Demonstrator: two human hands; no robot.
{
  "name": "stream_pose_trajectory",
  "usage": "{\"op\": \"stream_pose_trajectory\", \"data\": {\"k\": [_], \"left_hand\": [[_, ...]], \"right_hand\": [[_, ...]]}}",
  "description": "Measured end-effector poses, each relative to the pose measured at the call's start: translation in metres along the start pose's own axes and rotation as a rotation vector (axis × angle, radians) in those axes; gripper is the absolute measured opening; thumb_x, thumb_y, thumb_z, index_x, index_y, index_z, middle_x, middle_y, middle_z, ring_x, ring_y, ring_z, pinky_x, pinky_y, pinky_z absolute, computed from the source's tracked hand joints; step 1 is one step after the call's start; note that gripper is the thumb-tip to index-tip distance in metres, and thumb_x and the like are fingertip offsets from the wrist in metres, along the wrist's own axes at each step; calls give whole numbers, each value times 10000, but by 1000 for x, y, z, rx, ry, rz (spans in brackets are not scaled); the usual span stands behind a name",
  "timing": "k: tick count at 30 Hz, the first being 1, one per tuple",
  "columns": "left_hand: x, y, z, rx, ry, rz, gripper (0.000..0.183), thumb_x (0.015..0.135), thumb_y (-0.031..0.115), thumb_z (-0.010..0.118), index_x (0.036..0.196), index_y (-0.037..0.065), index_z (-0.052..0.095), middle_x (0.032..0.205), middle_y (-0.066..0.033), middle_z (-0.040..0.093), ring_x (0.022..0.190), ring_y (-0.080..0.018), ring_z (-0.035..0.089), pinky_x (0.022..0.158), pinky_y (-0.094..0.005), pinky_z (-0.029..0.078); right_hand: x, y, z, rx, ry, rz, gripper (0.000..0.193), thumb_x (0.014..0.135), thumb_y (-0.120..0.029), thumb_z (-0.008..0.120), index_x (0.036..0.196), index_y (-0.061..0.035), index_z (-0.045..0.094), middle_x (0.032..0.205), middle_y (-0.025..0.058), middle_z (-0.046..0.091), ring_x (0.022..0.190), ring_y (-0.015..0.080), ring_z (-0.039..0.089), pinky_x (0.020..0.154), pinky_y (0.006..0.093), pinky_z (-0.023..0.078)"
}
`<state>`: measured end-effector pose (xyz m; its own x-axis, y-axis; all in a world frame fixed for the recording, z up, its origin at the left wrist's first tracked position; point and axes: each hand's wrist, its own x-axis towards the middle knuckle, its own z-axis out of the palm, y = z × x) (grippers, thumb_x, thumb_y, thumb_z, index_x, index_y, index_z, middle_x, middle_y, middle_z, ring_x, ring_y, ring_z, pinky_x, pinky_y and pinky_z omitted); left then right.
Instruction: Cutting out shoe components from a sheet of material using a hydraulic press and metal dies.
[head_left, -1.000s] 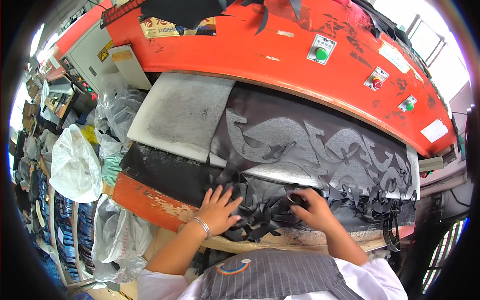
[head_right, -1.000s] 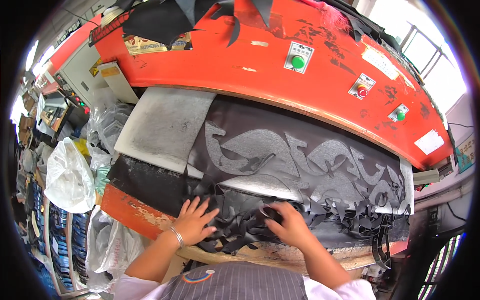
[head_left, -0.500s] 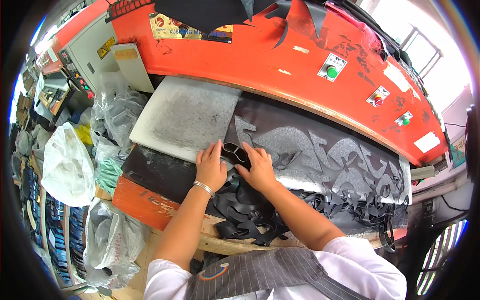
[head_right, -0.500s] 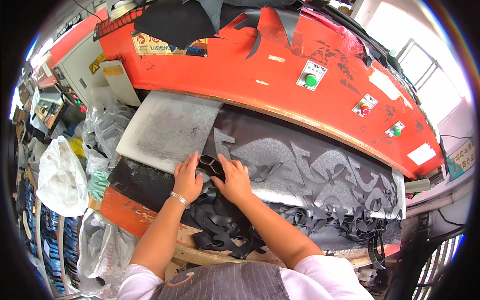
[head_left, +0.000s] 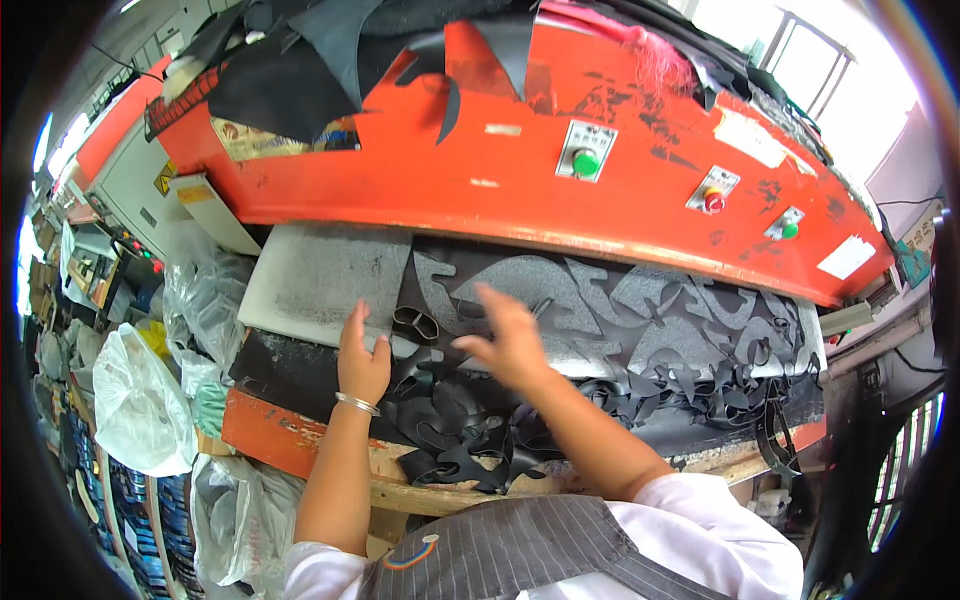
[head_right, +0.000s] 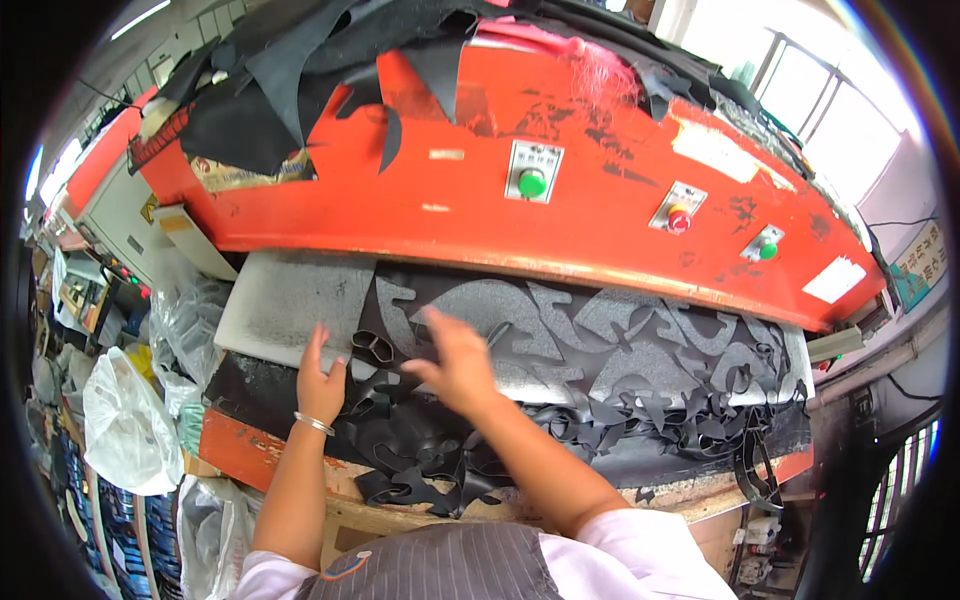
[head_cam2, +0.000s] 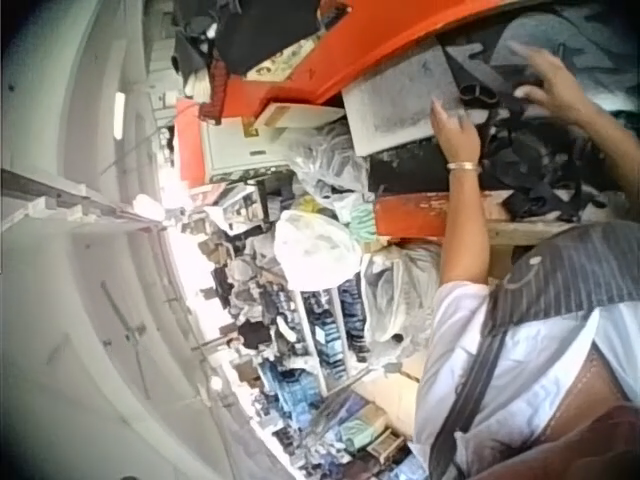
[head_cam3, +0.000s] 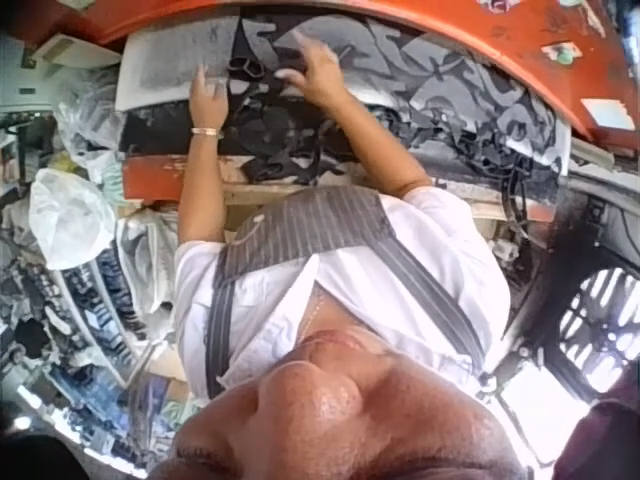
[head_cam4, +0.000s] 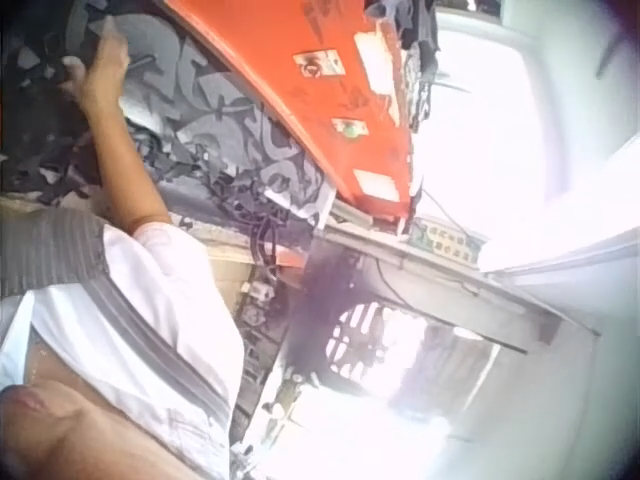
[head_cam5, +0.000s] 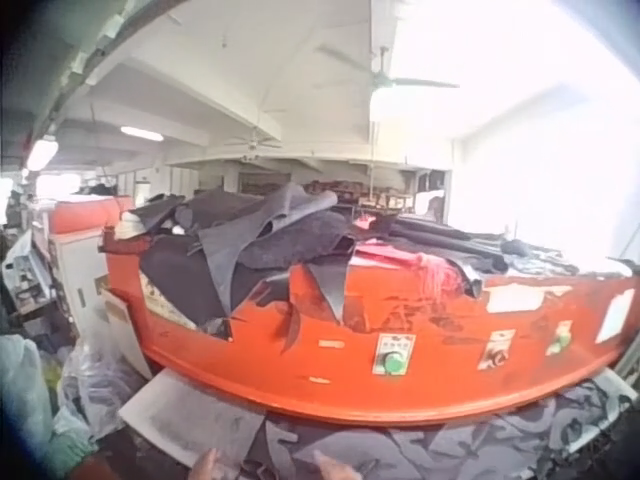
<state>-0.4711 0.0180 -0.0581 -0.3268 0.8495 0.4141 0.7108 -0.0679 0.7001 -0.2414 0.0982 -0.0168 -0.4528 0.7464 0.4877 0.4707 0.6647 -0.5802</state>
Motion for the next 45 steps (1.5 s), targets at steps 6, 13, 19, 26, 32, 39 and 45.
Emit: {"op": "stream_pose_trajectory", "data": {"k": [6,13,19,26,32,39,45], "left_hand": [[7,102,15,-174,-58,86,262,858,112,612,1109,39,628,1015,-113,675,909,-227,658,807,-326,516],[34,260,64,-410,-280,461,238,886,248,585,807,41,670,731,-163,644,726,-356,639,667,-424,508],[46,274,44,-58,-183,407,341,868,287,565,644,34,606,649,-209,593,646,-405,603,617,-499,470],[-70,221,-18,-13,-449,277,317,897,312,541,723,54,603,741,-172,610,736,-394,593,666,-494,467],[-187,148,-68,345,-468,131,320,899,323,533,741,76,661,784,-91,618,770,-299,592,695,-443,470],[-201,144,-50,374,-206,112,236,799,254,621,645,75,634,692,-67,549,749,-264,551,699,-405,441],[-175,131,-45,391,-297,126,290,798,315,624,610,96,652,669,-48,569,738,-246,565,677,-386,422]], "right_hand": [[2,103,-202,-58,979,155,505,950,-238,562,1351,37,428,1459,197,367,1349,304,355,1113,395,271],[-20,209,-408,-521,1408,552,820,978,-523,306,1358,203,271,1450,388,224,1397,478,155,1159,488,99],[-49,178,-395,-460,1332,537,818,982,-522,261,1383,190,240,1475,365,201,1422,438,122,1167,456,84],[-77,162,-430,-389,1216,651,770,958,-506,367,1359,150,337,1440,331,316,1378,412,256,1141,451,176],[-51,46,-331,-77,1215,106,390,988,-284,488,1142,65,566,1048,152,583,931,238,536,888,363,425],[-31,-101,-53,242,330,1,254,963,-221,502,904,6,599,885,218,585,872,387,560,791,442,451],[20,-89,3,8,-21,36,289,957,-278,490,884,-24,607,960,196,616,946,370,583,791,448,495]]}}
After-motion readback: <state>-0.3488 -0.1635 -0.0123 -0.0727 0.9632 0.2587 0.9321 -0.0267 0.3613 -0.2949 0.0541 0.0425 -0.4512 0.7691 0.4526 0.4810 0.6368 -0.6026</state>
